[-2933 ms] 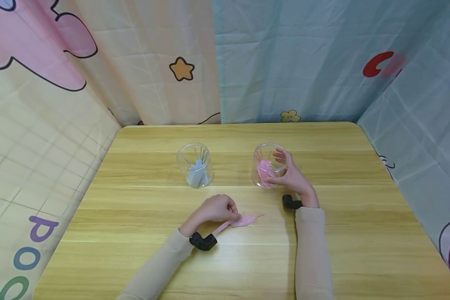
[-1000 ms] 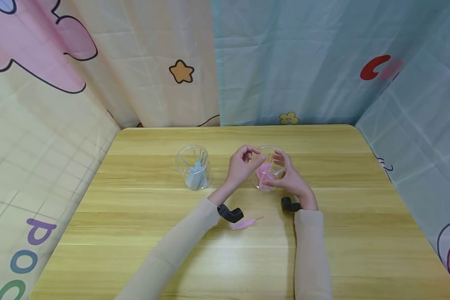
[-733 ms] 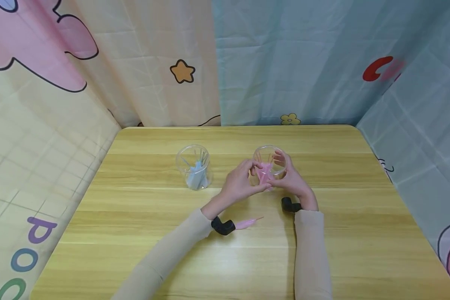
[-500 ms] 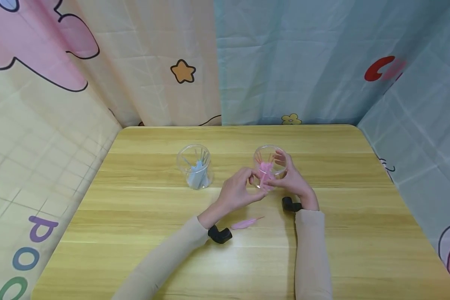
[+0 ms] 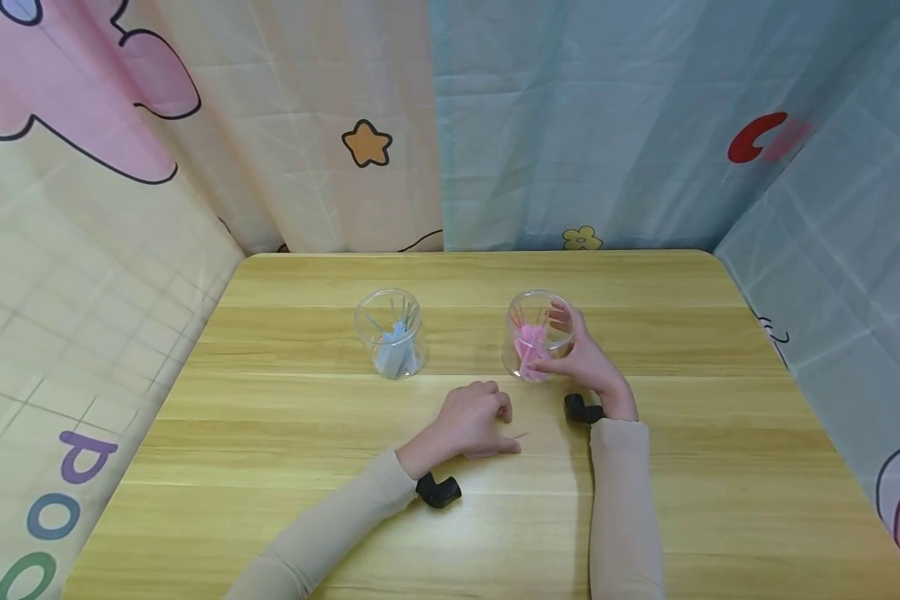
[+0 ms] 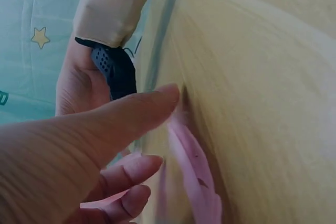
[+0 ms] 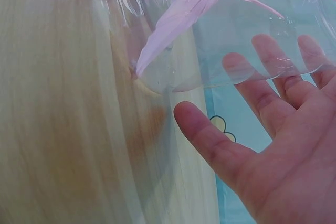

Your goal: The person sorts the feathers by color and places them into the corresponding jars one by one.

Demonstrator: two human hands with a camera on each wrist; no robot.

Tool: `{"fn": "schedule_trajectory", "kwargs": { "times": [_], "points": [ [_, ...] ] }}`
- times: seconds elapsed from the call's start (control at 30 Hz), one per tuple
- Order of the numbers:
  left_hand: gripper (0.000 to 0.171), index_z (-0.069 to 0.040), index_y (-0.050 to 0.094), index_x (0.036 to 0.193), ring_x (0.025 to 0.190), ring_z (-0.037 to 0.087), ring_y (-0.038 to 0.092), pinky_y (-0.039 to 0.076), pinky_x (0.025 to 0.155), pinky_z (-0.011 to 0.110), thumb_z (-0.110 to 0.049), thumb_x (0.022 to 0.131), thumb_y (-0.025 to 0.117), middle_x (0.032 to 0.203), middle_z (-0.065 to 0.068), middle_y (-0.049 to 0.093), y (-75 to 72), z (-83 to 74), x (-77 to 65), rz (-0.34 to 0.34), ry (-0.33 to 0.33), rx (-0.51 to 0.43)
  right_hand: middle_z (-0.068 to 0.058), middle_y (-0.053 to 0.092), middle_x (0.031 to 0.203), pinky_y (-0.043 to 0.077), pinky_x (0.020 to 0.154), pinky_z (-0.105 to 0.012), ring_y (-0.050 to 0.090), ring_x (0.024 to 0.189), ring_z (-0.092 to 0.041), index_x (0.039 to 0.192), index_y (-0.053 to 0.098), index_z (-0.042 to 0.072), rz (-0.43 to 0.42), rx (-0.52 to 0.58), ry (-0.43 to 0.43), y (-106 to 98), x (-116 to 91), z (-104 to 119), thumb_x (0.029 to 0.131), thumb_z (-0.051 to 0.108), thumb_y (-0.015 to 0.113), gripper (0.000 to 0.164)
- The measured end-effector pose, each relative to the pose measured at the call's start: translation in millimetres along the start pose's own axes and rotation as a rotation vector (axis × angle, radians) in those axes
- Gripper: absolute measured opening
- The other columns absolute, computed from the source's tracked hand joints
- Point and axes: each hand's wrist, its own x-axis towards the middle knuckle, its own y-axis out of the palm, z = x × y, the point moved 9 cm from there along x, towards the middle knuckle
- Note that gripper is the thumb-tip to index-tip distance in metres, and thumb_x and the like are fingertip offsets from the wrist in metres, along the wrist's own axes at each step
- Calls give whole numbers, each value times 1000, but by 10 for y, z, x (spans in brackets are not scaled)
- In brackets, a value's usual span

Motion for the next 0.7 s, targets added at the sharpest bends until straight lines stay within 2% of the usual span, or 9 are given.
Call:
{"fn": "schedule_trajectory", "kwargs": {
  "times": [0.43,0.7],
  "points": [
    [27,-30,62,67,68,7,49,36,50,22,-52,74,76,73,-14,52,60,27,5,-11,-23,-43,-21,27,146,32,90,-56,24,133,-40,148,14,15,1,-9,24,-2,4,5,75,1,79,99],
    [30,-29,59,61,65,8,47,35,50,23,-49,81,71,68,-14,48,79,36,12,-34,-61,-59,-22,26,147,30,91,-61,24,132,-41,148,14,15,2,-9,22,-1,2,2,74,2,80,100]
  ]
}}
